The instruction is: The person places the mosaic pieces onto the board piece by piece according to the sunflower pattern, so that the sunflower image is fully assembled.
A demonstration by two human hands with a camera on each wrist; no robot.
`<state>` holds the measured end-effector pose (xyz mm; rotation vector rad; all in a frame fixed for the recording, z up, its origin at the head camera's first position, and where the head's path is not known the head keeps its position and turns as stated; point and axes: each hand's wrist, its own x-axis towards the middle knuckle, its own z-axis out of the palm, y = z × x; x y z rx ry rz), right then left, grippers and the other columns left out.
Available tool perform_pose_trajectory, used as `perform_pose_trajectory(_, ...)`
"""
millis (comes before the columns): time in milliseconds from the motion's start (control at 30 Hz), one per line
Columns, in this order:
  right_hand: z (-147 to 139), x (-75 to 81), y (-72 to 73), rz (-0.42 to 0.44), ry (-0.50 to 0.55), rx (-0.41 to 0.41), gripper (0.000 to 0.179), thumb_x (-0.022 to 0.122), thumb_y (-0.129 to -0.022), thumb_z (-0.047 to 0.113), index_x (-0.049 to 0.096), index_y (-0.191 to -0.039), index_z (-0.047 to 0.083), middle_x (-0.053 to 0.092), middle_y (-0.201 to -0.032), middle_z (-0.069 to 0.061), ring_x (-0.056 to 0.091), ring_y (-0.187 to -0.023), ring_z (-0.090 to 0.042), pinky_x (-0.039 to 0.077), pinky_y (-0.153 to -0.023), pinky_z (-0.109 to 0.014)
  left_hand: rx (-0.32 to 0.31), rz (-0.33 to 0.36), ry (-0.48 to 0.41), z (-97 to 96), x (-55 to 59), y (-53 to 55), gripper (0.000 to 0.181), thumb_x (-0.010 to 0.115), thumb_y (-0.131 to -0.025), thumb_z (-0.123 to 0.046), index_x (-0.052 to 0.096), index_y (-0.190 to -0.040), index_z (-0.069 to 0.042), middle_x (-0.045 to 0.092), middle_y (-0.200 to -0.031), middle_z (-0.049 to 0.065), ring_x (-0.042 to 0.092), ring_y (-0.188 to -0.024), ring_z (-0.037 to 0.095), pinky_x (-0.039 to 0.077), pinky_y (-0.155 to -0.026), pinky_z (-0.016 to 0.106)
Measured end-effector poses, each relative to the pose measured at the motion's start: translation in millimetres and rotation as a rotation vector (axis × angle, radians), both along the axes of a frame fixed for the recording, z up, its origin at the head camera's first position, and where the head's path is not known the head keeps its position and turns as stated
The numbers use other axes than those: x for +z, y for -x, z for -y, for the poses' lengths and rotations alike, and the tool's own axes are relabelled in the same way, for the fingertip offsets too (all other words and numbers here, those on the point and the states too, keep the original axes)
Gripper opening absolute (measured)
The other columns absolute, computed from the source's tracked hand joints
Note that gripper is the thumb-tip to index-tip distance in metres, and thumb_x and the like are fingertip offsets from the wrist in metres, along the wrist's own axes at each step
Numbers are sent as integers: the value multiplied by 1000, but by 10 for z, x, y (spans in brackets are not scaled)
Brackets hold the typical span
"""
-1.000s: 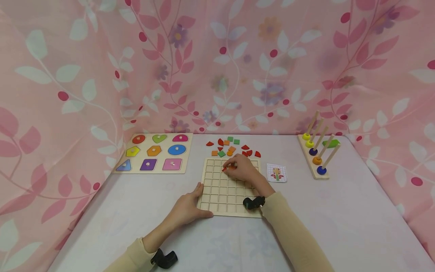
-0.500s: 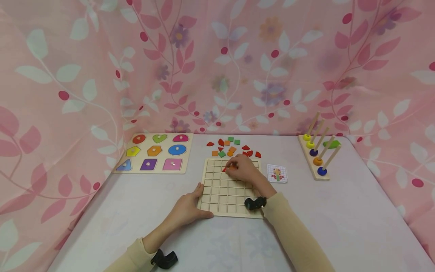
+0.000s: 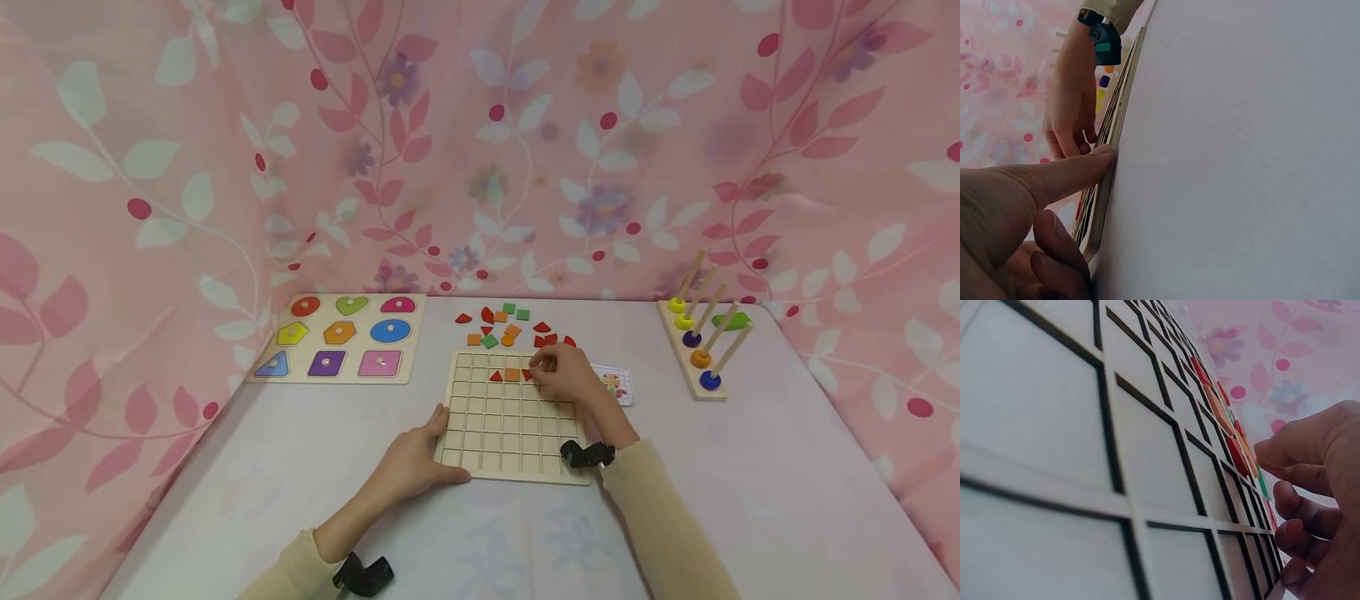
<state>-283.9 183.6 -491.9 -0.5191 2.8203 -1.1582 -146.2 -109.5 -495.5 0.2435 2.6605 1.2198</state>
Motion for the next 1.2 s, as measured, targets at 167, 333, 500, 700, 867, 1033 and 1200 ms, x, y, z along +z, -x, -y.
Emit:
perform_pose_trajectory(167,8,-37,-35,12,-3,-5,9,77,-96,14,79,-102,7,71,-95,-6,61,-87,-21,51,-82,-37,-2,-7,-2,-1,10,-9,113,98,-74,-32,37,-161,5,31,-171,21,41,-153,40,45,-112,57)
perform_pose_trajectory(333,23,-42,-70,-7,-4,-12,8,78,-94,15,79,-98,7,71,-94,-6,60,-88,-23,50,-82,-38,0,-3,0,-1,-1,-7,112,98,-74,-32,37,-161,4,31,-171,20,41,-153,39,46,-113,56)
perform_pose_trajectory(500,23,-44,-89,-17,-14,-15,8,79,-94,16,78,-95,8,70,-94,-6,59,-87,-23,49,-80,-35,4,5,-5,0,9,-4,111,98,-74,-31,38,-161,3,31,-171,19,41,-153,38,46,-113,55)
perform_pose_trajectory(700,9,-60,-87,-19,-26,-18,8,79,-93,17,77,-93,9,68,-92,-6,58,-86,-22,48,-79,-35,3,7,-6,1,10,-10,112,98,-75,-32,37,-162,3,31,-171,19,41,-153,38,47,-112,54)
perform_pose_trajectory(867,-3,-72,-78,-9,-32,-15,9,79,-93,17,77,-92,9,67,-91,-5,56,-85,-22,47,-78,-36,5,7,2,-2,15,-18,113,98,-75,-33,37,-162,3,31,-171,19,42,-152,39,48,-110,54)
perform_pose_trajectory(1033,-5,-75,-92,-6,-29,-15,9,79,-93,18,77,-94,9,67,-91,-4,55,-85,-22,47,-78,-36,1,4,-1,-1,21,-23,112,98,-75,-32,37,-161,4,31,-171,20,42,-152,39,47,-111,55)
perform_pose_trajectory(1200,3,-68,-86,-46,-25,11,5,76,-95,15,78,-96,10,69,-93,-4,56,-85,-21,48,-79,-37,-1,3,-3,1,15,-19,112,98,-75,-31,37,-161,4,30,-171,21,41,-153,40,46,-112,56)
